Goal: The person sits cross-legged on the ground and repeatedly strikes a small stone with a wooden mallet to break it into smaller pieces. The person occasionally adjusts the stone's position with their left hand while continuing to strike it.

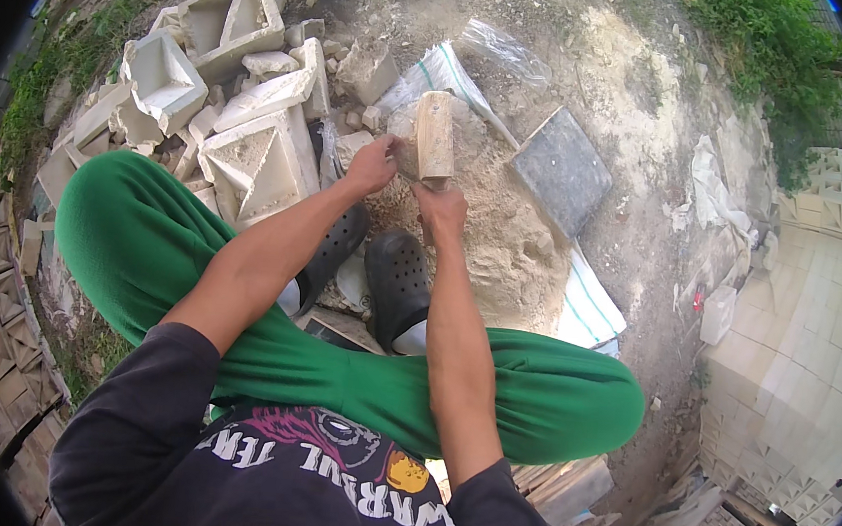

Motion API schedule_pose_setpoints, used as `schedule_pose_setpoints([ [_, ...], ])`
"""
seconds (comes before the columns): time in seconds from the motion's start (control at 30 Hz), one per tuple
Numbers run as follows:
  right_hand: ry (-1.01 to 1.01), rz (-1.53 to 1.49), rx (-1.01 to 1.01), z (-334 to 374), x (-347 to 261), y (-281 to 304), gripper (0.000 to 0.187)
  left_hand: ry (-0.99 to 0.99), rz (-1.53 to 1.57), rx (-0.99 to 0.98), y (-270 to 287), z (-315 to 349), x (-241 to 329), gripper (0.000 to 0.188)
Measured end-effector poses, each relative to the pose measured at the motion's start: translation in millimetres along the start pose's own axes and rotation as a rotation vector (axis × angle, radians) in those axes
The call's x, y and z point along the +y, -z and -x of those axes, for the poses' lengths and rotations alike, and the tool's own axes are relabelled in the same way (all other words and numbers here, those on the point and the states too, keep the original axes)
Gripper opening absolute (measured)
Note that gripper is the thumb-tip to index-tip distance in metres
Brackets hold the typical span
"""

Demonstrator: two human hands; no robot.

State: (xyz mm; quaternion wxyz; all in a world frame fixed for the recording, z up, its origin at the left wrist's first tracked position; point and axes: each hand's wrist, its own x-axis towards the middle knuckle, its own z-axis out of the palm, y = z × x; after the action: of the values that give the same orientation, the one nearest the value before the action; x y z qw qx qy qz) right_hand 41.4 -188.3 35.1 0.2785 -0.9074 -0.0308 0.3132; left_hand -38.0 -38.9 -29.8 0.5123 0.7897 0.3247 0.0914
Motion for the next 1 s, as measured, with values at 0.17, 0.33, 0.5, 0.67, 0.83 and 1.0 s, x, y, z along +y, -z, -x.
schedule_pose_setpoints([
  [0.17, 0.173, -0.045, 0.042, 0, 4, -12, 0.044, 0.076, 0.109, 0.079, -8, -1, 1, 0.027],
  [0.33, 0.02, 0.08, -0.055, -9, 9, -9, 0.043, 0.129, 0.383, 0.236, -16, -12, -17, 0.022],
  [0.5, 0.072, -0.01, -0.011, 6, -10, 9, 0.047, 0.229, 0.367, 0.352, -8, -9, -25, 0.021],
  [0.67, 0.101, 0.006, 0.0, -9, 21, 1, 0.044, 0.32, 0.169, 0.238, -8, 10, -11, 0.026],
  [0.83, -0.068, -0.261, -0.111, 10, -9, 23, 0.027, 0.452, 0.009, 0.159, 10, -4, 40, 0.036],
  [1.0, -0.059, -0.219, -0.066, 18, -12, 15, 0.029, 0.359, -0.018, 0.143, 25, -19, 116, 0.042],
])
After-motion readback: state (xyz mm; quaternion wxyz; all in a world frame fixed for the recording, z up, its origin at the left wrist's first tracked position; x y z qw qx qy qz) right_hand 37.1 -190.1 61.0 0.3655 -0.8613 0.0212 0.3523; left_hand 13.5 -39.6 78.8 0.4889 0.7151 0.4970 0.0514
